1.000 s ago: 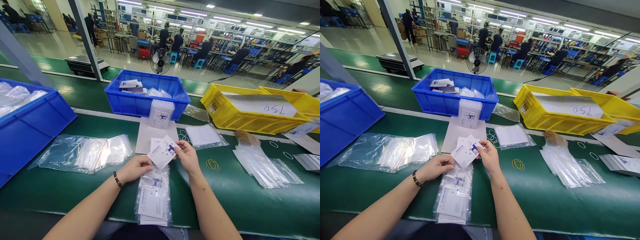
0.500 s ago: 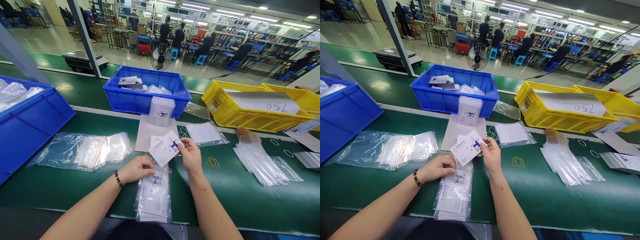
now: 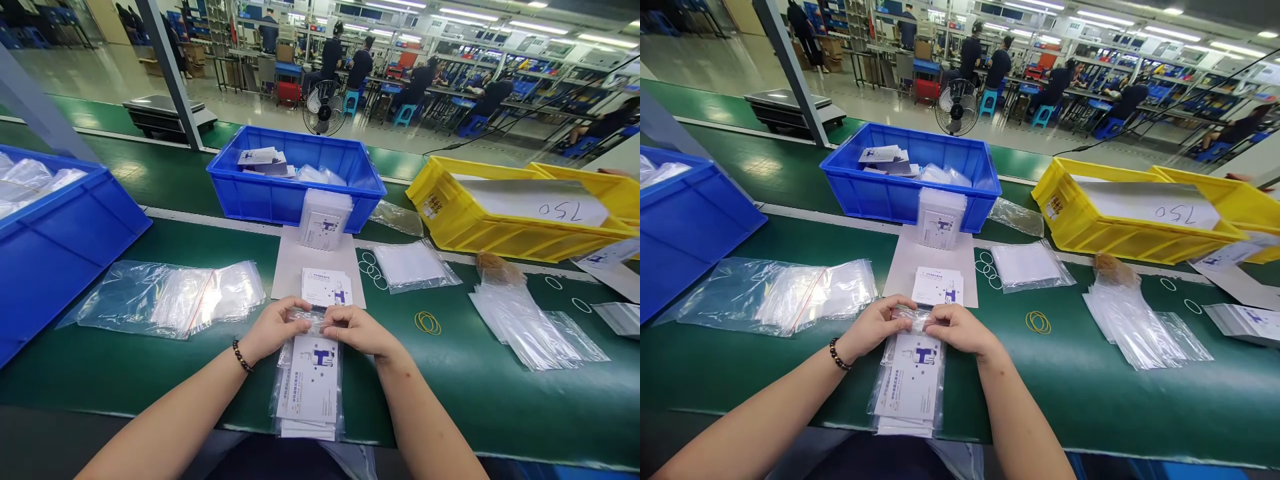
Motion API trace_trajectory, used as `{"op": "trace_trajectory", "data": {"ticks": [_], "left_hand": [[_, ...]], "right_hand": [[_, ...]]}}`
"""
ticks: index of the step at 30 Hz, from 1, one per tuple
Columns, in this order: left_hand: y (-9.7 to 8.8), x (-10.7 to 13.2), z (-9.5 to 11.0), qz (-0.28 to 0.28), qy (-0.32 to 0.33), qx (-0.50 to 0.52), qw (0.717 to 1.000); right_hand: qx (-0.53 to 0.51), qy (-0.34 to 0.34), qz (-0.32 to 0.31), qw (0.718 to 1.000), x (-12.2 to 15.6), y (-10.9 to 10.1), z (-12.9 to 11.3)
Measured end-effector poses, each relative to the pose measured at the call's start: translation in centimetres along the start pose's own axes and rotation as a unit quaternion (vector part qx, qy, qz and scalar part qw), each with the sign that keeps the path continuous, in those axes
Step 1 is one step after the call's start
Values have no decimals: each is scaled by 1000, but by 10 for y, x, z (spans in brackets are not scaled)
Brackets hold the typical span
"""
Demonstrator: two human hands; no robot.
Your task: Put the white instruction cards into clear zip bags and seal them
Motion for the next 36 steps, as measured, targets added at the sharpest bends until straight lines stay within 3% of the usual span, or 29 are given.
{"op": "trace_trajectory", "data": {"ticks": [4, 10, 18, 24, 36], "left_hand": [[-5, -1, -8, 10, -64, 49, 997], [-7, -1, 1, 47, -31, -8, 998], [-4, -1, 0, 48, -36, 14, 998], [-4, -2, 2, 71, -29, -24, 997], [3, -4, 1, 37, 9, -46, 998]], "right_hand": [[-90, 0, 69, 994, -2, 0, 1], [-161, 45, 126, 978, -7, 2, 8], [-71, 31, 147, 986, -11, 4, 0], [-7, 27, 148, 989, -12, 7, -3], [146, -21, 140, 979, -14, 16, -10]]}}
Point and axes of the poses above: each hand's wrist, its own x-axis away from the middle knuckle, its own y-axis out of the palm, z = x × y, the point moved 5 cm from there along -x, towards the middle knuckle, and after that the axes turned 9 degrees about -z, right-handed, at the moved point
